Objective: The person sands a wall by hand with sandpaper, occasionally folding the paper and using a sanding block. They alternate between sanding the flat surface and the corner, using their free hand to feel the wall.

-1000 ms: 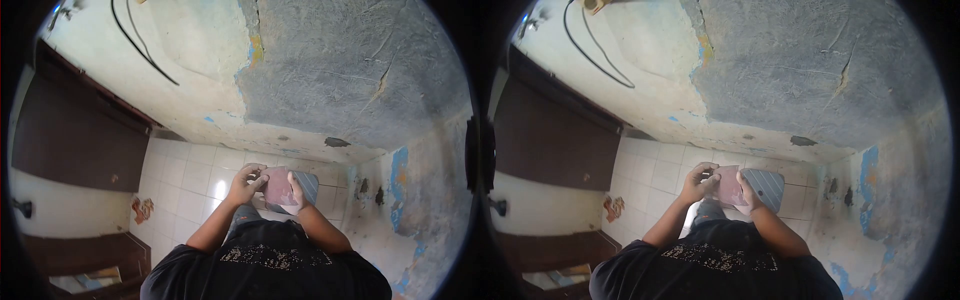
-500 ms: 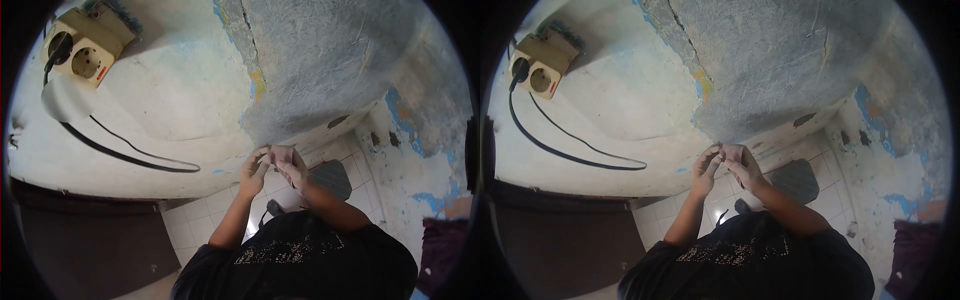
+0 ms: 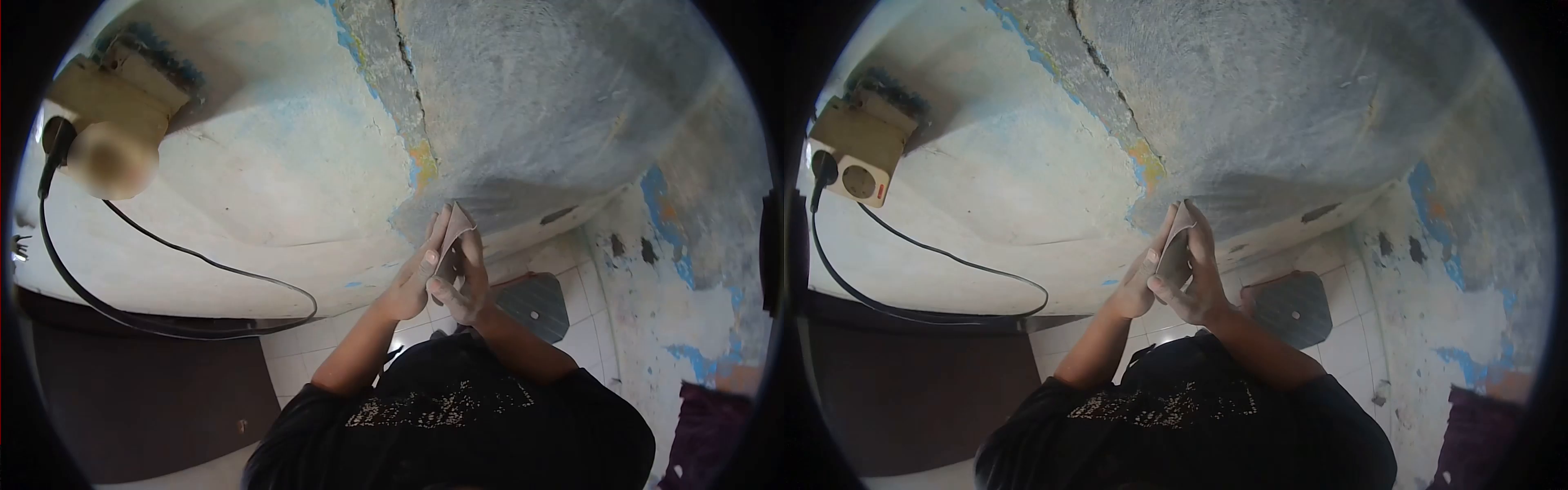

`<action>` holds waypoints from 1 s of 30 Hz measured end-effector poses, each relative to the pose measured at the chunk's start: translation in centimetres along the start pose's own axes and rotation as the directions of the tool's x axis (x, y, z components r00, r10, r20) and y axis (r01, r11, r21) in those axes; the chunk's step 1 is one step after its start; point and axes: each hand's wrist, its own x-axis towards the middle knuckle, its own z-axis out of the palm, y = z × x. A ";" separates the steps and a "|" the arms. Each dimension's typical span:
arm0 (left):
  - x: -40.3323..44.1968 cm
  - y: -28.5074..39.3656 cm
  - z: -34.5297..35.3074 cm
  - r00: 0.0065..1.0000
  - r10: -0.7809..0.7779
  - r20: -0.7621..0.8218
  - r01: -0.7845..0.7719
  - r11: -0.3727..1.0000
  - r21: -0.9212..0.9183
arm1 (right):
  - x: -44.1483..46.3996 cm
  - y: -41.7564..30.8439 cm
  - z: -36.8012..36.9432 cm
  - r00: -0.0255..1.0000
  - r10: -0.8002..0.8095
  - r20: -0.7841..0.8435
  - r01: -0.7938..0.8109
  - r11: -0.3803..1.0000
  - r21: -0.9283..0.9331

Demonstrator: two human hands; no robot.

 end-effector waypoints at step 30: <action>0.7 3.7 -6.9 0.900 0.124 -0.417 -0.017 0.968 0.250 | 12.7 1.3 0.6 0.682 -0.724 -0.097 0.296 0.395 -0.870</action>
